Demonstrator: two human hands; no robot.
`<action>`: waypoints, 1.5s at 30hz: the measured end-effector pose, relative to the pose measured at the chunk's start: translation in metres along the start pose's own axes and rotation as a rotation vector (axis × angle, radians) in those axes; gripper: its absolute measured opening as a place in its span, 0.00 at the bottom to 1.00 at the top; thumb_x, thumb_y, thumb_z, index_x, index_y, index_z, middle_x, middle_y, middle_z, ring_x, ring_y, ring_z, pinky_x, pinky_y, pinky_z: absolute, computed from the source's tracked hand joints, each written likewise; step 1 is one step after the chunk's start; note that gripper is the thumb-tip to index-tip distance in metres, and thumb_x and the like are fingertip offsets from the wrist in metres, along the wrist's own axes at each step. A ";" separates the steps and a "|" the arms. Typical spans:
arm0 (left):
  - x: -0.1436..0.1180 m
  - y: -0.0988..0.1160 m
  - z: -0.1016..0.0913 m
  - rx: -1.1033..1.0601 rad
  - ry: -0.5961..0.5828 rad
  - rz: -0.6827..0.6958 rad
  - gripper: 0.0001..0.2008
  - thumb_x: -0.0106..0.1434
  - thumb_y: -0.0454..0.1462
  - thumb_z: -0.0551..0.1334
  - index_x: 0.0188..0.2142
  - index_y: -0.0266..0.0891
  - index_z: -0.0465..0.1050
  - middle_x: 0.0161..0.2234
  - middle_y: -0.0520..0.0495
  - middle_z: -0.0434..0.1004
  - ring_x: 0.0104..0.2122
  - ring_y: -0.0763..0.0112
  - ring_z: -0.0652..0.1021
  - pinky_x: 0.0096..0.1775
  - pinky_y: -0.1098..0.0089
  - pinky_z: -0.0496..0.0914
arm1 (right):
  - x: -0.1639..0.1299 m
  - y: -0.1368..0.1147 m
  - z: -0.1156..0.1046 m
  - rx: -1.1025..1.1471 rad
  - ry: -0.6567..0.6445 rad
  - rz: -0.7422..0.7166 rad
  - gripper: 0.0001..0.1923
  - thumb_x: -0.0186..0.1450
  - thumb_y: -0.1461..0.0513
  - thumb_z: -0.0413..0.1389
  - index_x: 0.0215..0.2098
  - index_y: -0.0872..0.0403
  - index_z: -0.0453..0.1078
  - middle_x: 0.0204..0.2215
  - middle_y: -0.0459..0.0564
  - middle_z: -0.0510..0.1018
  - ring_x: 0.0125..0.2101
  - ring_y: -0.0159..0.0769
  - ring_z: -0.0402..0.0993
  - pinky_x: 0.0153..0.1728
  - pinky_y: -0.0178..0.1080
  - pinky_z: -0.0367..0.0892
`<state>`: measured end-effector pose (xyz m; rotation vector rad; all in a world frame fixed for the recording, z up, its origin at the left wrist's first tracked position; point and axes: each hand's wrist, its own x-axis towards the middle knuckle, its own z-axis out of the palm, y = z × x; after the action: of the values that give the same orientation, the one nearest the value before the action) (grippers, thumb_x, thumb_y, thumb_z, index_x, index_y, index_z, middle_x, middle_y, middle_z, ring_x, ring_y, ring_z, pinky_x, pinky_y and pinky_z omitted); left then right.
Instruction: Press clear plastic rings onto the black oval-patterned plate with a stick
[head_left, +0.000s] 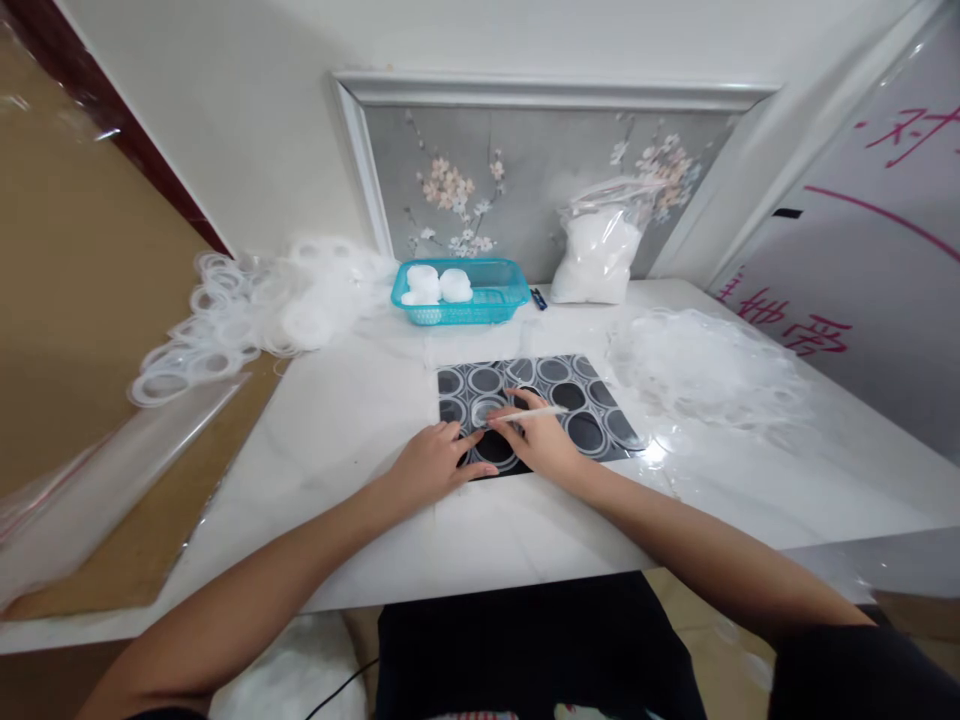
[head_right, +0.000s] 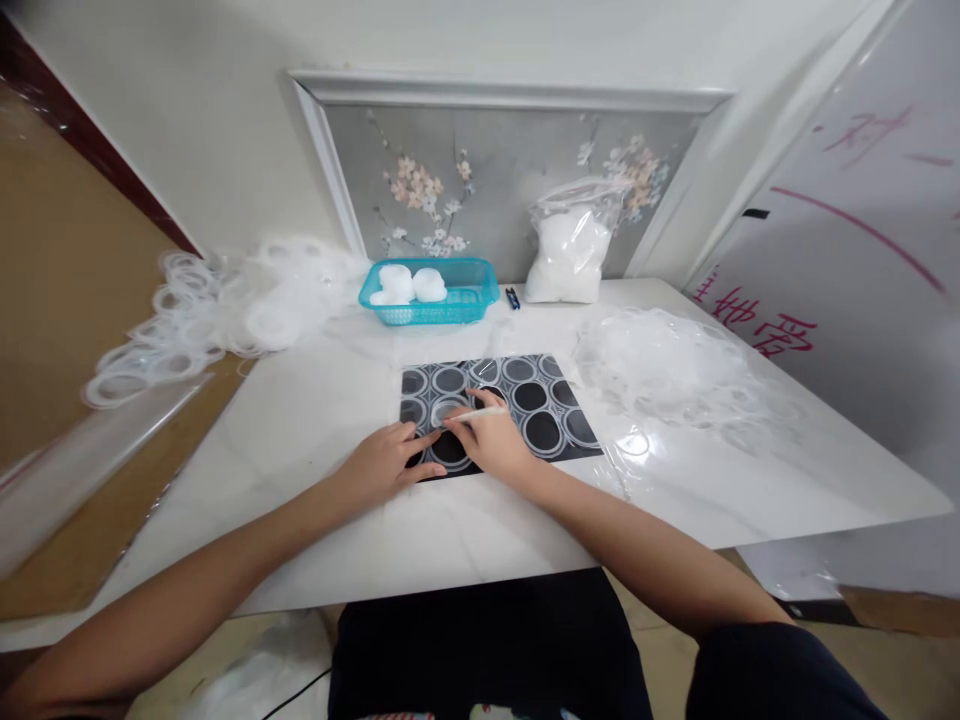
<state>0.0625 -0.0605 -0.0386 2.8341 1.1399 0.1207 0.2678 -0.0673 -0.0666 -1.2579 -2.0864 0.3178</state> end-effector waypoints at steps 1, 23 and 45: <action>0.000 0.001 -0.001 -0.021 -0.014 -0.021 0.35 0.67 0.60 0.46 0.58 0.38 0.69 0.37 0.41 0.73 0.37 0.61 0.74 0.41 0.63 0.68 | -0.002 -0.001 0.000 -0.076 -0.021 -0.050 0.13 0.70 0.62 0.50 0.41 0.48 0.77 0.40 0.49 0.83 0.58 0.48 0.66 0.59 0.55 0.57; -0.022 0.037 -0.018 0.211 -0.202 -0.304 0.47 0.63 0.64 0.46 0.62 0.25 0.61 0.38 0.31 0.79 0.38 0.50 0.79 0.39 0.60 0.68 | 0.053 0.006 0.023 0.459 -0.210 0.006 0.15 0.68 0.54 0.54 0.34 0.53 0.78 0.33 0.50 0.82 0.43 0.43 0.77 0.52 0.46 0.68; -0.014 0.019 -0.026 0.031 -0.196 -0.301 0.37 0.63 0.63 0.51 0.48 0.34 0.75 0.34 0.37 0.81 0.36 0.50 0.80 0.36 0.63 0.69 | 0.071 -0.001 0.006 -0.155 -0.027 -0.183 0.16 0.64 0.70 0.52 0.43 0.47 0.75 0.40 0.50 0.82 0.58 0.51 0.65 0.63 0.64 0.38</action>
<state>0.0625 -0.0822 -0.0110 2.5883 1.5093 -0.1913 0.2418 -0.0064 -0.0408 -1.1434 -2.2663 0.0930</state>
